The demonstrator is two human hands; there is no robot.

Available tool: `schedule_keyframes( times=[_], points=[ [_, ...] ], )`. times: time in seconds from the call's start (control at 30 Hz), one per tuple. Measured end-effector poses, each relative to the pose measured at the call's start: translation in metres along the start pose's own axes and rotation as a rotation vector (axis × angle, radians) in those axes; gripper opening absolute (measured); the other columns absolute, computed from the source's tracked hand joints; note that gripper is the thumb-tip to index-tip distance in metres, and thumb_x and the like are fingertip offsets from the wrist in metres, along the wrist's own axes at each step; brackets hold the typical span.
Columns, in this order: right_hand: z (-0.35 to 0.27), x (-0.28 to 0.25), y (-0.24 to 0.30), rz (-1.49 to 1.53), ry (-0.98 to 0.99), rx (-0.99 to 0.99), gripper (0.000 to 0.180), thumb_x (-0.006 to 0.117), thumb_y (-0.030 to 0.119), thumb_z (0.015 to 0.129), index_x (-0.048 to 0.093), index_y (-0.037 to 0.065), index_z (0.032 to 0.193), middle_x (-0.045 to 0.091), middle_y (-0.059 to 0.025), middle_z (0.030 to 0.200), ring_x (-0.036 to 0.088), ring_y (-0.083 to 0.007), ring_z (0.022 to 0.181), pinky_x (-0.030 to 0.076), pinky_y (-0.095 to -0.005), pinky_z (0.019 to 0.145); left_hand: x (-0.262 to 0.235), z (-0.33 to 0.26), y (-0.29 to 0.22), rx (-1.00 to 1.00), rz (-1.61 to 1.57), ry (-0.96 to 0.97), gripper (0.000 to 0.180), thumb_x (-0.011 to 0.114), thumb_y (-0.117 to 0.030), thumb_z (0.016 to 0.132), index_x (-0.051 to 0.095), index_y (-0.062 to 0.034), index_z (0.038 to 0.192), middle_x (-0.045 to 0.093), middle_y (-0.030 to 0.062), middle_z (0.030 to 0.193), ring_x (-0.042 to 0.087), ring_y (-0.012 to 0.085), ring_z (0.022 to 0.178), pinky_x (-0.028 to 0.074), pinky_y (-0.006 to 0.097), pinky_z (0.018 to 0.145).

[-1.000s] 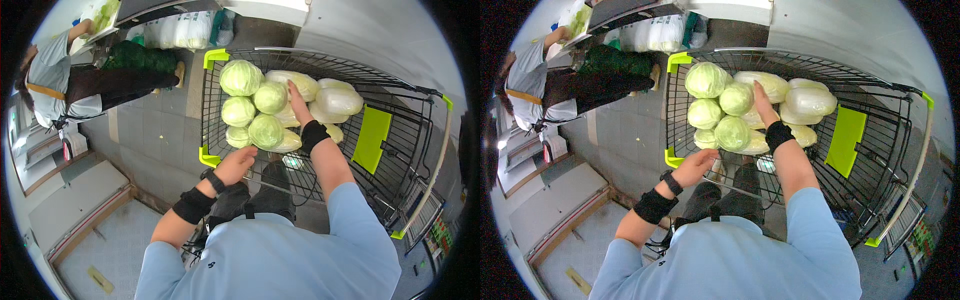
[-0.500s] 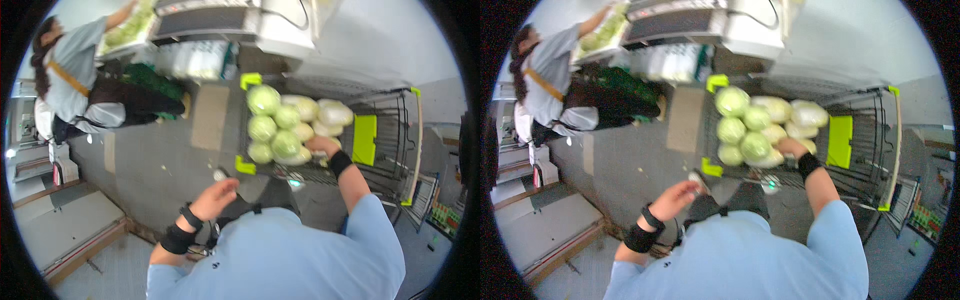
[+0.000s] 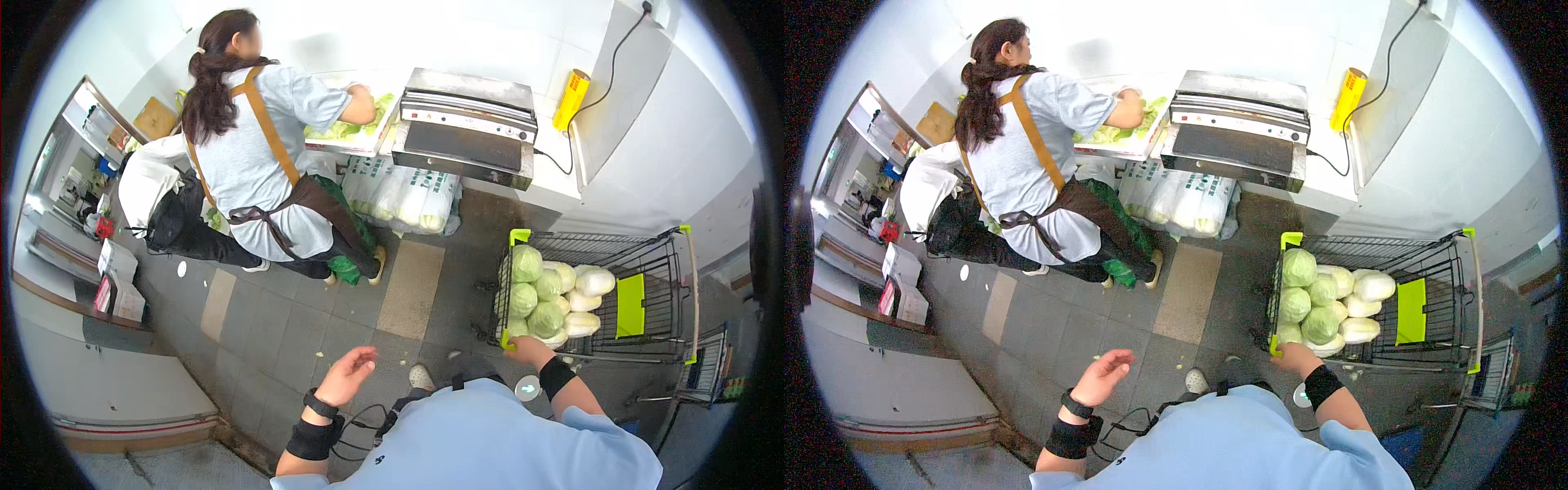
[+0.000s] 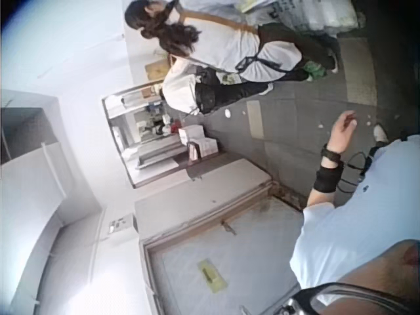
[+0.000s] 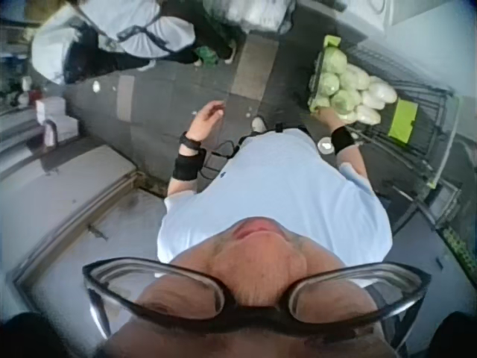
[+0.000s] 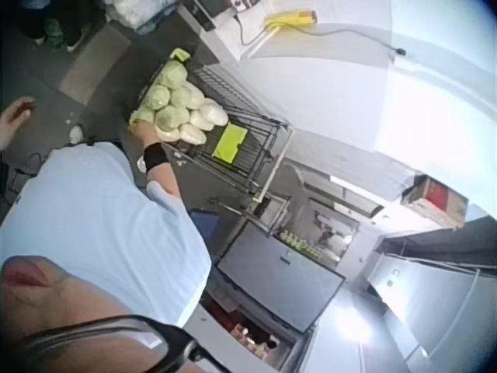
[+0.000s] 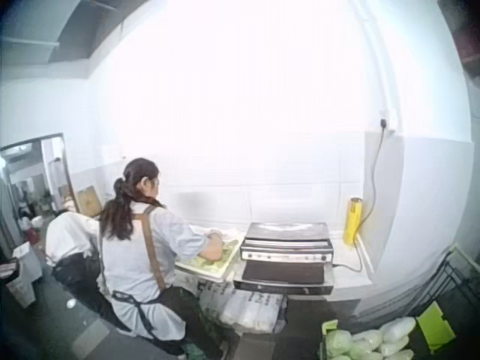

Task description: The person wraps cabbage in plastic film using a heat-sealing machine, places the wrapped items in a shopping cart, and subsequently peels outer leaves from additional cabbage on a tray.

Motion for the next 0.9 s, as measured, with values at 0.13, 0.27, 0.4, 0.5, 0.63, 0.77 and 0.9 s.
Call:
schedule_keyframes(
  times=[0.13,0.27,0.4,0.5,0.63,0.77,0.9],
  points=[
    [0.016,-0.033,0.027,-0.024,-0.025,0.005,0.055,0.062,0.049,0.083,0.063,0.009,0.121,0.068,-0.0196,0.108,0.063,-0.0371,0.102,0.050,-0.0453,0.086,-0.021,0.038,-0.019,0.029,0.014,0.008,0.036,0.056,-0.014,0.098,0.050,-0.0010,0.131,0.061,0.0097,0.124,0.057,0.0168,0.113,0.045,0.031,0.097],
    [0.039,-0.076,0.055,0.087,-0.008,-0.020,0.049,0.061,0.043,0.086,0.064,0.006,0.118,0.067,-0.0195,0.111,0.063,-0.0376,0.102,0.050,-0.0454,0.086,-0.027,0.086,-0.051,0.048,0.077,0.145,0.038,0.057,-0.015,0.097,0.050,-0.0005,0.132,0.061,0.0097,0.123,0.058,0.0164,0.110,0.046,0.030,0.096],
    [0.079,-0.120,0.072,0.111,-0.102,-0.118,0.046,0.062,0.045,0.084,0.065,0.006,0.108,0.069,-0.0171,0.100,0.065,-0.0367,0.095,0.051,-0.0452,0.080,-0.051,0.142,-0.102,0.049,0.089,0.177,0.038,0.056,-0.014,0.098,0.049,-0.0005,0.132,0.061,0.0087,0.124,0.056,0.0150,0.114,0.045,0.029,0.097],
    [0.097,-0.171,0.095,0.109,-0.068,-0.141,0.050,0.061,0.045,0.085,0.064,0.005,0.115,0.069,-0.0186,0.101,0.064,-0.0369,0.098,0.051,-0.0449,0.084,-0.069,0.188,-0.135,0.066,0.143,0.195,0.038,0.054,-0.015,0.099,0.047,-0.0009,0.134,0.059,0.0088,0.126,0.054,0.0160,0.117,0.043,0.031,0.099],
    [0.128,-0.250,0.130,0.049,-0.120,-0.246,0.049,0.062,0.043,0.085,0.064,0.005,0.116,0.068,-0.0200,0.100,0.065,-0.0374,0.097,0.051,-0.0452,0.083,-0.085,0.243,-0.176,0.156,0.056,0.198,0.036,0.051,-0.009,0.099,0.047,-0.0014,0.134,0.058,0.0095,0.127,0.054,0.0180,0.120,0.042,0.032,0.102],
    [0.125,-0.386,0.203,0.015,-0.331,-0.457,0.042,0.066,0.037,0.084,0.064,0.004,0.110,0.068,-0.0177,0.094,0.065,-0.0365,0.089,0.052,-0.0434,0.076,-0.102,0.277,-0.198,0.113,-0.005,0.204,0.037,0.051,-0.009,0.099,0.046,-0.0013,0.135,0.057,0.0105,0.129,0.053,0.0196,0.122,0.041,0.034,0.104],
    [0.125,-0.491,0.254,0.090,-0.495,-0.596,0.037,0.065,0.033,0.086,0.062,0.005,0.110,0.066,-0.0152,0.091,0.064,-0.0340,0.086,0.051,-0.0416,0.074,-0.122,0.319,-0.207,0.076,-0.021,0.213,0.037,0.050,-0.008,0.099,0.046,-0.0012,0.135,0.057,0.0104,0.130,0.052,0.0193,0.123,0.041,0.034,0.105]
  ],
)
Point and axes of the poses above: each hand's wrist, its own z-axis towards the middle knuckle, its own x-axis out of the palm, y = z × x, the point moved 8 cm from there along z, towards the middle knuckle
